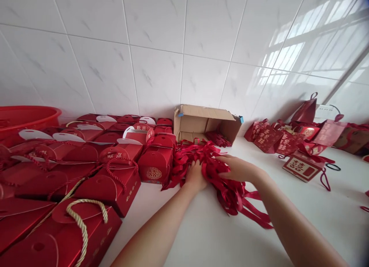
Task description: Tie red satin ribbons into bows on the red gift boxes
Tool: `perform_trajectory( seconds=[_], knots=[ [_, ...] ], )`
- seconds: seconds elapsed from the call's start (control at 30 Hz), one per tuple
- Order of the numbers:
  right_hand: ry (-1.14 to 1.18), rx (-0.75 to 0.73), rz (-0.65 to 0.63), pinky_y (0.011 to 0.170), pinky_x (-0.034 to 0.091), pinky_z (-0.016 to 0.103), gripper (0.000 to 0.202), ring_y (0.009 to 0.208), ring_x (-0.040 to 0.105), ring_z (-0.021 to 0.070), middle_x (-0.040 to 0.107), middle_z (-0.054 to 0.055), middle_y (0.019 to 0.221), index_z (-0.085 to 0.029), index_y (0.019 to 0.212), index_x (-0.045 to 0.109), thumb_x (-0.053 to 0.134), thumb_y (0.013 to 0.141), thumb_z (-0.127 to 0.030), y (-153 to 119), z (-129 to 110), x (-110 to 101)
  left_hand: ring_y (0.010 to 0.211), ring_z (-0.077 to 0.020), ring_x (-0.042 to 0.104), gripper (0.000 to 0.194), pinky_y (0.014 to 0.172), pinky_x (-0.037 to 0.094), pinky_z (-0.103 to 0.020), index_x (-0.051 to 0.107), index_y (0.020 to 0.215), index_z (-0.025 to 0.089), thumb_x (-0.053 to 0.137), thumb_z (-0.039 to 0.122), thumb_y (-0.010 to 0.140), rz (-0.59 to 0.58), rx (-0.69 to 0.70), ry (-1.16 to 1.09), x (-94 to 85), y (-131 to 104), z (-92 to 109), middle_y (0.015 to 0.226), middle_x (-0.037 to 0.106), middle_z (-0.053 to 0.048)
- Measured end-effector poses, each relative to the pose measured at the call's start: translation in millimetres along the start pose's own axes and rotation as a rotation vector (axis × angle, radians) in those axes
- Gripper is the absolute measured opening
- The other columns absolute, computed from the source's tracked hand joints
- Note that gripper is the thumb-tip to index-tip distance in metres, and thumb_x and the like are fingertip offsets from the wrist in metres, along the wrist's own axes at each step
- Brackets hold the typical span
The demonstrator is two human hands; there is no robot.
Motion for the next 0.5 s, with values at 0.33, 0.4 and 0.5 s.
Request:
perform_trajectory(
  seconds=[0.33,0.4,0.5],
  knots=[
    [0.484,0.398,-0.218,0.056,0.052,0.037,0.087,0.046,0.061,0.0203,0.062,-0.002,0.060,-0.027,0.131,0.044,0.077,0.056,-0.057,-36.2,48.0,44.7,0.118,-0.0285,0.048,0.021,0.106,0.032,-0.040,0.062,0.096,0.020,0.056,0.021,0.076,0.053,-0.104,-0.564,-4.2,7.5,-7.1,0.117,0.061,-0.010],
    [0.934,0.360,-0.269,0.067,0.055,0.039,0.073,0.062,0.068,0.0214,0.068,0.003,0.077,-0.024,0.125,0.046,0.065,0.067,-0.064,-22.4,31.4,71.8,0.115,-0.0256,0.052,0.021,0.102,0.037,-0.038,0.059,0.099,0.019,0.052,0.025,0.080,0.061,-0.170,-0.744,0.7,6.2,-8.2,0.116,0.062,-0.010],
    [1.369,0.328,-0.331,0.076,0.055,0.039,0.059,0.075,0.070,0.0206,0.069,0.007,0.091,-0.023,0.119,0.048,0.047,0.080,-0.068,-8.7,11.4,95.4,0.101,-0.0239,0.062,0.028,0.088,0.050,-0.039,0.057,0.101,0.015,0.040,0.033,0.087,-0.011,-0.287,-1.015,15.2,1.9,-7.3,0.104,0.067,-0.011]
  ],
)
Point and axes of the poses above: each hand's wrist, its own y-axis towards the middle knuckle, its own x-axis out of the palm, z = x × y, the point moved 9 cm from there along y, towards the middle knuckle
